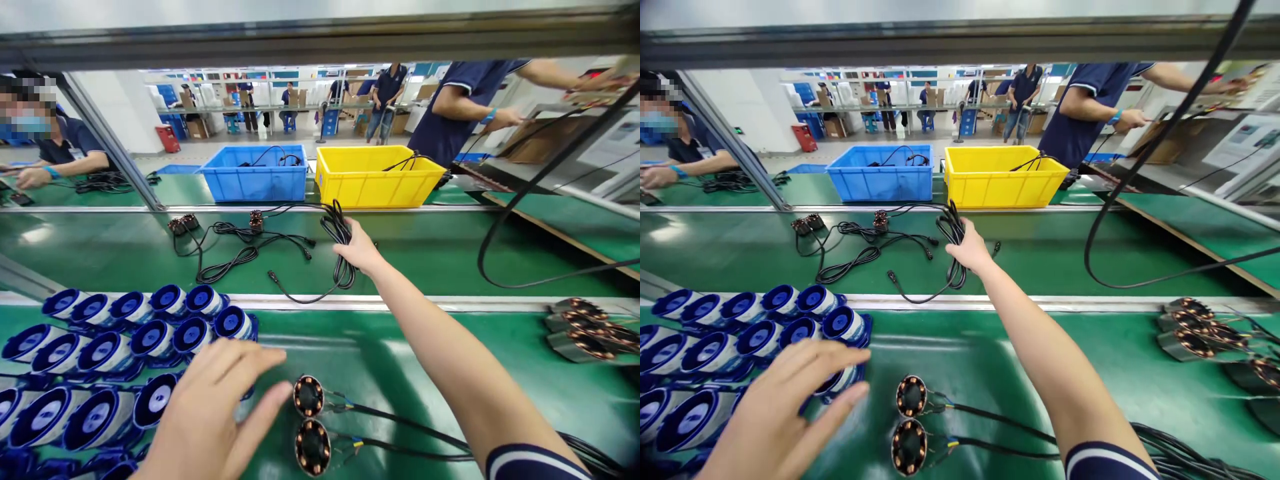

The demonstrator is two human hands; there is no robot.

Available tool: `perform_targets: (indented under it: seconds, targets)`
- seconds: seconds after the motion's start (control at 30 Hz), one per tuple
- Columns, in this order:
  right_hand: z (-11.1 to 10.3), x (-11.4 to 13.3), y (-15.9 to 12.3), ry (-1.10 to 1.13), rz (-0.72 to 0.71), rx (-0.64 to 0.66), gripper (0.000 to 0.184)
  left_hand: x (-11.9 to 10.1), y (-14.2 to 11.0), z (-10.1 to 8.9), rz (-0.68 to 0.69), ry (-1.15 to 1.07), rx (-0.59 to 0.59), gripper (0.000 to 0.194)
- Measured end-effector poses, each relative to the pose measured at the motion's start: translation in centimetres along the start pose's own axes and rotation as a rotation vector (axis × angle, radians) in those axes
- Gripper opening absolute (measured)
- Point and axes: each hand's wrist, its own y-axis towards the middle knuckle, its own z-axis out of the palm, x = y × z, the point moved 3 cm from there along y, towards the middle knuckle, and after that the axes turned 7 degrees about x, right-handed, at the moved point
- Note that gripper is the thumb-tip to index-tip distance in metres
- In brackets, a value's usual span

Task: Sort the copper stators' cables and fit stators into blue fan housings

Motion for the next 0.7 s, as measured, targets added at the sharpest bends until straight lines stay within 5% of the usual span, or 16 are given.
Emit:
perform_targets:
  seconds: [0.2, 0.33, 0.5, 0.7]
  targets:
    - [-6.9, 8.3, -0.9, -0.007, -0.293, -0.152, 0.086, 2.7, 4.2, 2.2, -0.02, 0.064, 0.155, 0.032]
    - [-9.6, 11.8, -3.9, -0.187, -0.369, -0.114, 0.086, 8.8, 7.8, 4.3, -0.22, 0.127, 0.333, 0.047]
    - [-13.2, 11.5, -8.1, -0.272, -0.341, -0.129, 0.087, 15.7, 14.7, 6.7, -0.301, 0.316, 0.463, 0.057]
    - [-18.9, 7.6, -13.0, -0.41, -0.24, -0.141, 0.086, 16.9, 22.0, 13.5, -0.175, 0.363, 0.618, 0.056]
